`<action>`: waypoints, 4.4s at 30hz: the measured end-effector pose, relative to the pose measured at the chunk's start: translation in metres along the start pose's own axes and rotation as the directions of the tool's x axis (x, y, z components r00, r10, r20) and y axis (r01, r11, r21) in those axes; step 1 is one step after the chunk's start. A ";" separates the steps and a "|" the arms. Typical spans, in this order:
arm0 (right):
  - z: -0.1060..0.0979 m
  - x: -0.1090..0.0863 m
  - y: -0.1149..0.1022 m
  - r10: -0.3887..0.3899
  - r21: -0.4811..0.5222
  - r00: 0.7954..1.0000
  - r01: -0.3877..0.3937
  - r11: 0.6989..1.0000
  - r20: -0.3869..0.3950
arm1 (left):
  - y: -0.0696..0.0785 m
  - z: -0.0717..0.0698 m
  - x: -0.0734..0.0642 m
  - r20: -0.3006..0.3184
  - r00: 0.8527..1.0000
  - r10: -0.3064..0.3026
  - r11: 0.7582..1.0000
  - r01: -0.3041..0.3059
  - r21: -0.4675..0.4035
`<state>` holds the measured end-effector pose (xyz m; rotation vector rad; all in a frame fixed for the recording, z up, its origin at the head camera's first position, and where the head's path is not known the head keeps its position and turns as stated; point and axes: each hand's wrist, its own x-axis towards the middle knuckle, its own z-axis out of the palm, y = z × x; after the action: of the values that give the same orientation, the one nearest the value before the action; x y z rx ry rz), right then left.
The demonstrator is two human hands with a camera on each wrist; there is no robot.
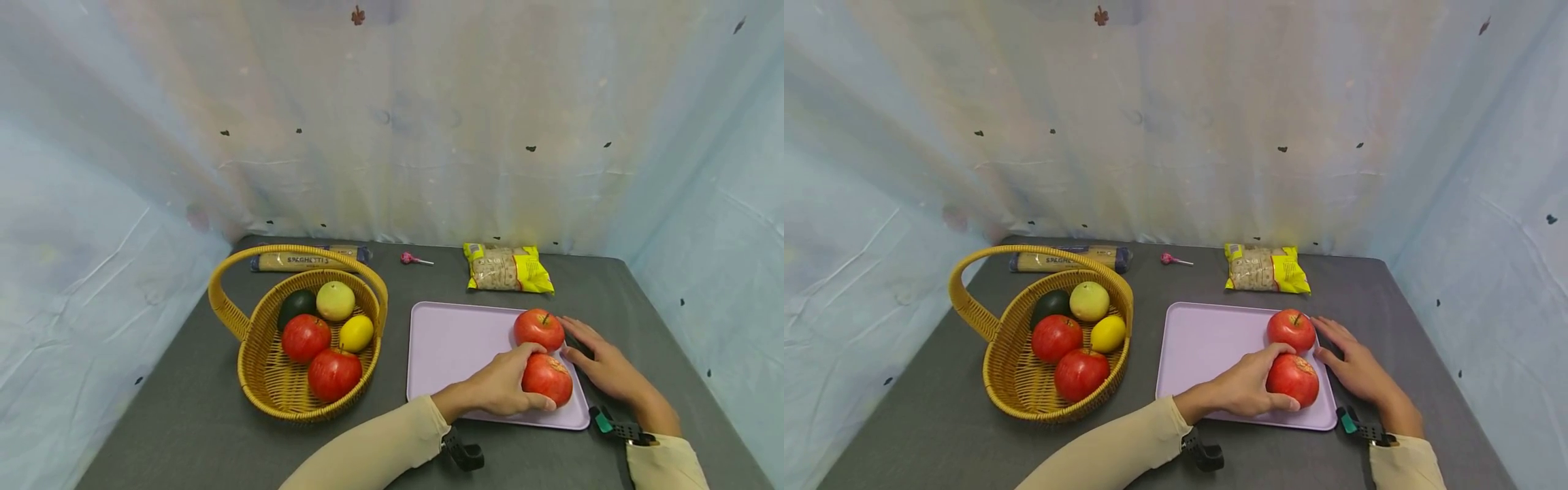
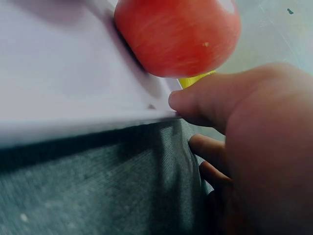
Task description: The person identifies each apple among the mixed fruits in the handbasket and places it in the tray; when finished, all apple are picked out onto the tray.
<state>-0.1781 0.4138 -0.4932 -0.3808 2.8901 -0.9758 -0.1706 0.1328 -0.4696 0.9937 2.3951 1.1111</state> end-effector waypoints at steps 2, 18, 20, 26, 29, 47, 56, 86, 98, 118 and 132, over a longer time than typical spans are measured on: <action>0.000 0.000 0.000 0.001 0.004 1.000 -0.001 1.000 0.000 | 0.000 0.002 0.000 -0.007 1.000 -0.003 0.999 0.003 0.045; -0.001 -0.001 -0.001 -0.003 0.002 1.000 0.003 1.000 -0.007 | 0.009 0.000 -0.008 -0.046 0.998 0.040 0.956 -0.025 0.292; 0.000 -0.001 -0.001 0.002 -0.001 1.000 -0.002 1.000 -0.005 | 0.013 -0.007 -0.013 -0.045 0.999 0.020 0.953 -0.006 0.301; 0.002 -0.001 0.001 -0.010 -0.003 1.000 0.010 1.000 -0.006 | 0.023 -0.036 -0.038 -0.032 0.998 0.051 0.948 -0.038 0.317; 0.002 -0.001 0.002 -0.020 -0.001 1.000 0.020 1.000 -0.010 | 0.024 -0.054 -0.055 -0.009 0.992 0.128 0.960 -0.122 0.252; 0.000 0.000 0.002 -0.016 0.019 1.000 0.016 1.000 0.001 | -0.010 -0.165 -0.204 -0.115 0.993 0.007 0.978 -0.031 -0.207; 0.000 -0.001 0.001 -0.012 0.013 1.000 0.012 1.000 -0.004 | -0.042 -0.207 -0.270 -0.238 0.962 -0.133 0.984 0.100 -0.145; 0.001 -0.003 0.002 -0.003 -0.003 1.000 0.003 1.000 0.002 | -0.117 -0.219 -0.243 -0.420 0.821 -0.386 0.868 0.477 0.135; 0.002 -0.002 0.000 -0.009 -0.001 1.000 0.009 1.000 -0.005 | -0.116 -0.221 -0.253 -0.483 0.796 -0.366 0.870 0.476 0.126; 0.002 -0.001 0.003 -0.033 0.002 0.999 0.033 0.999 -0.020 | -0.044 -0.213 -0.258 -0.377 0.925 -0.048 0.992 0.000 -0.125; 0.003 -0.004 0.002 0.025 -0.015 1.000 -0.025 1.000 -0.006 | -0.002 -0.185 -0.188 -0.281 0.952 0.123 0.960 -0.186 -0.211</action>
<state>-0.1743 0.4148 -0.4970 -0.3430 2.9019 -0.9538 -0.1387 -0.1011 -0.3518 1.0209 2.3379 1.6375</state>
